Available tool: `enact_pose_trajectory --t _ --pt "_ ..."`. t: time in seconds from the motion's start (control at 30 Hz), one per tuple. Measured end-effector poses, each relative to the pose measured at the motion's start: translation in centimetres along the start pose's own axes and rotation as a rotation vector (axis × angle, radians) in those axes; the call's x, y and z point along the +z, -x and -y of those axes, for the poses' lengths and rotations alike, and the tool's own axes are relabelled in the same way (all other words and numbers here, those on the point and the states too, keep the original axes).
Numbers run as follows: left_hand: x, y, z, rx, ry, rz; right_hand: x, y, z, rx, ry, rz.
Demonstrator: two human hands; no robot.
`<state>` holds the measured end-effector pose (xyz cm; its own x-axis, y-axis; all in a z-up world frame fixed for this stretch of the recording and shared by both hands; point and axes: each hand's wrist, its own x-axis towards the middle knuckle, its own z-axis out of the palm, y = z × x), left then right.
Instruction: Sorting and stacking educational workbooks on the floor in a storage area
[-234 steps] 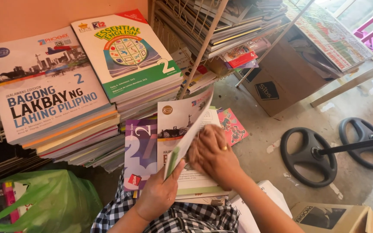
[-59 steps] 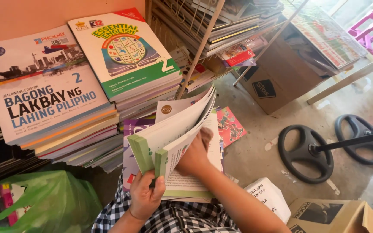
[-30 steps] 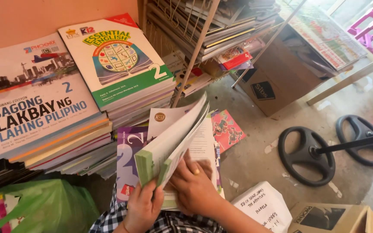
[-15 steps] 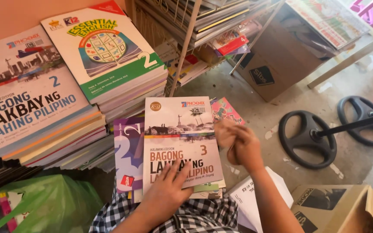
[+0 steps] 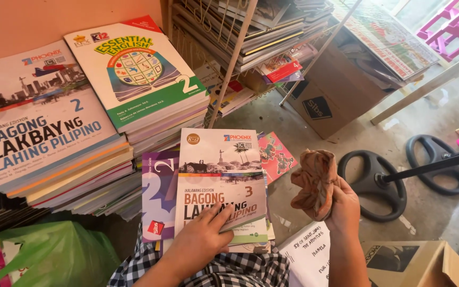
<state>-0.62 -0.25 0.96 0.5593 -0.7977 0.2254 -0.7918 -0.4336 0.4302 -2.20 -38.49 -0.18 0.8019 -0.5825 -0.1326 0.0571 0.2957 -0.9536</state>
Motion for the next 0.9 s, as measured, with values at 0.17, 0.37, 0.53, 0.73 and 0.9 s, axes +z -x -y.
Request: enact_pose_trajectory --t 0.17,0.37,0.53,0.73,0.9 --pt "-1.0 0.0 -0.1 0.010 0.000 -0.071 2.8 1.2 1.2 -0.035 -0.005 0.065" --pt "-0.2 0.0 -0.3 -0.009 -0.040 -0.200 5.4 3.4 2.0 -0.063 -0.040 0.080" --pt "1.1 0.6 0.3 -0.208 0.070 -0.585 8.6 7.3 1.6 -0.153 0.223 -0.039" --pt "-0.7 1.8 -0.7 -0.401 0.323 -0.866 14.0 11.3 -2.6 -0.907 0.995 0.656" --pt "0.0 2.2 -0.4 -0.369 0.299 -0.871 17.8 9.6 -4.3 -0.971 1.332 0.827"
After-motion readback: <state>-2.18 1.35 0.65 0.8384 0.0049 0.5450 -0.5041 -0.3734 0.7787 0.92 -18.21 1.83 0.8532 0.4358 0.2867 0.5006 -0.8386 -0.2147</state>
